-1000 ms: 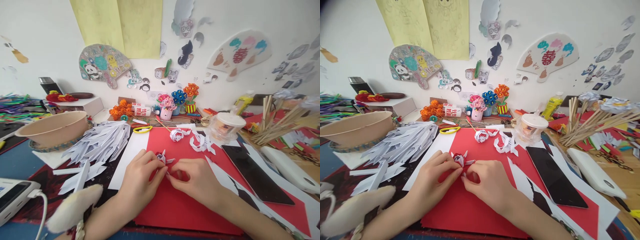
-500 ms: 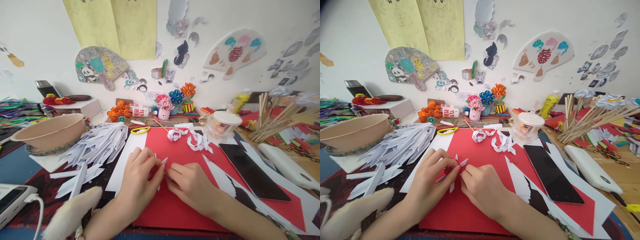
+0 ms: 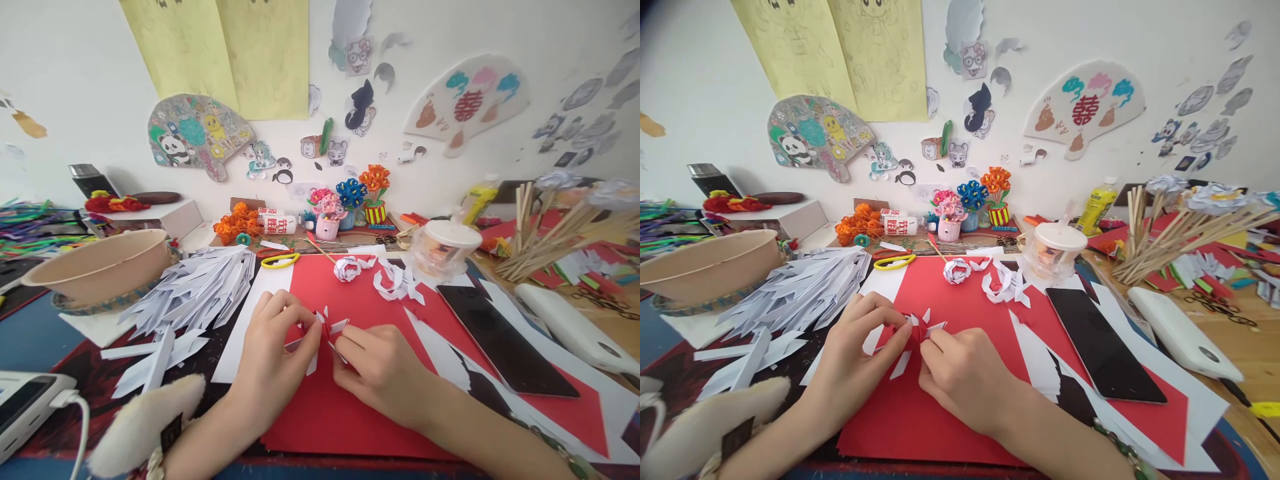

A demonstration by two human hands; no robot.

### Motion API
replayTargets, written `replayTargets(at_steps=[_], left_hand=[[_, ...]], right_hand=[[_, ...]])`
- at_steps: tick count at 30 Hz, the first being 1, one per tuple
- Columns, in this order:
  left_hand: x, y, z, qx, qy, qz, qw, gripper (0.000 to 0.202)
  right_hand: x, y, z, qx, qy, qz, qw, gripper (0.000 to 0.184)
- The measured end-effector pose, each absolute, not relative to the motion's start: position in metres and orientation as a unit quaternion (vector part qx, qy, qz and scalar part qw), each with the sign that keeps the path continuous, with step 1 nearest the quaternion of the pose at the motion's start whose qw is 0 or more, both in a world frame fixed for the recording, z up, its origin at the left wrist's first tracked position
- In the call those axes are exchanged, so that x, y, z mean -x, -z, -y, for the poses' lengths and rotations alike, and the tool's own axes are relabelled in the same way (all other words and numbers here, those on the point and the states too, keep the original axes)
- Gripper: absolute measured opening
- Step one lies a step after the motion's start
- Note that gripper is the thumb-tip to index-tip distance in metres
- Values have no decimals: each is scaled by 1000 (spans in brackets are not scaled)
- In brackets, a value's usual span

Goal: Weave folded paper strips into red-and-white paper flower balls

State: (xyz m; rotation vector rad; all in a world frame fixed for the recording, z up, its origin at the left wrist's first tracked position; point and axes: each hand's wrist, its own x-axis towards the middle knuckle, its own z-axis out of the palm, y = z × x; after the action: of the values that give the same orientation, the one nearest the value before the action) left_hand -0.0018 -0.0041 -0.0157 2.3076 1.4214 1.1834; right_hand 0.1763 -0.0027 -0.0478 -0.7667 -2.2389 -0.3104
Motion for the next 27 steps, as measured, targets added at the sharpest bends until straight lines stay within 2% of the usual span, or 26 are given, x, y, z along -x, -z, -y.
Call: replayTargets(at_steps=[6,15,20,27], left_hand=[[8,9,2,-766,-407,-482,122,19],[14,6,-1,-787,-403,-455,110,19],[15,5,0,-775,-407,-464,138,21],[16,4,-3,-777,-400,-465,140,19]], right_hand=[[-177,39,3,292,163,847,413,35],[-180,34,6,270,237,847,393,24],[-181,35,5,232,225,869,375,31],[-181,33,5,257,211,854,400,28]])
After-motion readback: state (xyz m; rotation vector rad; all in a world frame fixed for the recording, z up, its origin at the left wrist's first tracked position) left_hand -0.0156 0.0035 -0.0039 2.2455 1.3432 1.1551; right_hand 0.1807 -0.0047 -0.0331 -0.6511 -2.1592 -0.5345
